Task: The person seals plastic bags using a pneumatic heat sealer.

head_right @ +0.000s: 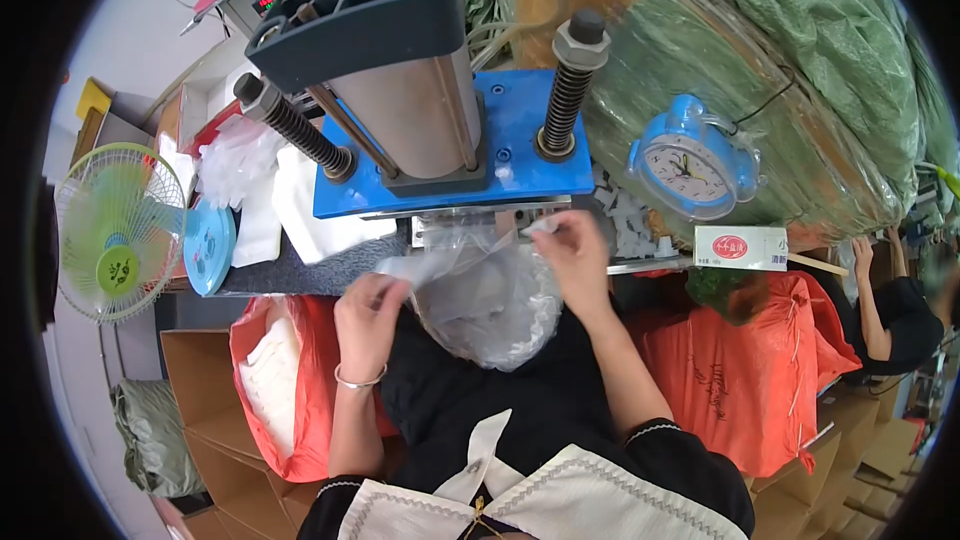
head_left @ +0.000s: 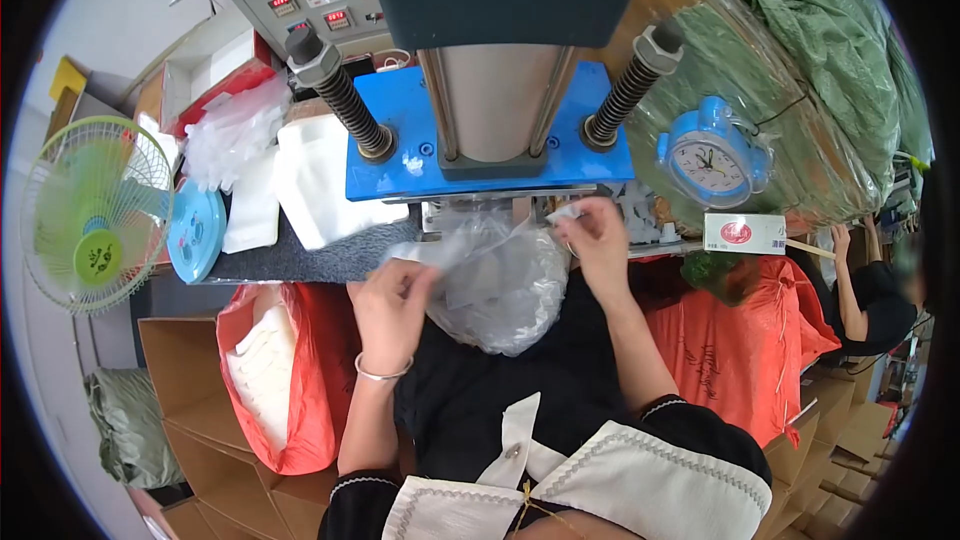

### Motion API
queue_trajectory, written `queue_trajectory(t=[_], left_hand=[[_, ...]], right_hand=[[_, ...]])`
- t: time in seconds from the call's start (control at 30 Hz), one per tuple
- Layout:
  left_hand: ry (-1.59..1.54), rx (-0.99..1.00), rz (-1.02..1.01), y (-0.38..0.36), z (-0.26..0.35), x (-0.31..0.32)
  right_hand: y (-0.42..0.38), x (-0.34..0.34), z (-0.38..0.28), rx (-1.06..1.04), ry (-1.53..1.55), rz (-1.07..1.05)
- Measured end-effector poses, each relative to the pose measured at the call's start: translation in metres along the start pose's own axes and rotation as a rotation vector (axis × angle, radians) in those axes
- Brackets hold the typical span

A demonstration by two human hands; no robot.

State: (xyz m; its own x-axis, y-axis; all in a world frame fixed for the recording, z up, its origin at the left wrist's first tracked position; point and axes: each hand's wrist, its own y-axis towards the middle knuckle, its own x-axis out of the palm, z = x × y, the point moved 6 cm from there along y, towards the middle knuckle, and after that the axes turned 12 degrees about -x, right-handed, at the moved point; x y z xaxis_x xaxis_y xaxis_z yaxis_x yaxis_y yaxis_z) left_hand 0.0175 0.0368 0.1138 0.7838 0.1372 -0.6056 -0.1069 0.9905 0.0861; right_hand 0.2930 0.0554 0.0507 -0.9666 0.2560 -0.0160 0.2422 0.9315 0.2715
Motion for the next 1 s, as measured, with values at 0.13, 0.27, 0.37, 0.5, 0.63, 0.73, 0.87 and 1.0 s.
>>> queue_trajectory(t=[0.13,0.27,0.37,0.5,0.63,0.73,0.87,1.0], left_hand=[[-0.073,-0.157,-0.218,-0.003,0.005,0.039],[-0.078,-0.305,-0.356,0.000,-0.026,0.075],[-0.345,-0.408,-0.358,-0.001,-0.034,0.090],[-0.390,-0.430,-0.337,-0.001,-0.051,0.105],[-0.294,-0.479,-0.443,-0.005,-0.062,0.116],[-0.478,-0.461,-0.363,-0.001,-0.056,0.117],[-0.551,-0.504,-0.404,0.008,-0.051,0.114],[-0.512,-0.544,-0.366,0.044,-0.061,0.113]], right_hand=[[0.000,0.041,-0.054,-0.073,-0.083,-0.191],[0.012,0.065,-0.059,-0.389,-0.473,-0.444],[0.008,0.073,-0.034,-0.347,-0.449,-0.321],[0.007,0.063,-0.021,-0.216,-0.346,-0.176],[0.013,0.056,-0.023,-0.316,-0.542,-0.328],[0.009,0.065,-0.015,-0.133,-0.426,-0.313],[0.008,0.055,-0.013,-0.205,-0.483,-0.201],[0.019,0.022,-0.027,-0.433,-0.840,-0.052]])
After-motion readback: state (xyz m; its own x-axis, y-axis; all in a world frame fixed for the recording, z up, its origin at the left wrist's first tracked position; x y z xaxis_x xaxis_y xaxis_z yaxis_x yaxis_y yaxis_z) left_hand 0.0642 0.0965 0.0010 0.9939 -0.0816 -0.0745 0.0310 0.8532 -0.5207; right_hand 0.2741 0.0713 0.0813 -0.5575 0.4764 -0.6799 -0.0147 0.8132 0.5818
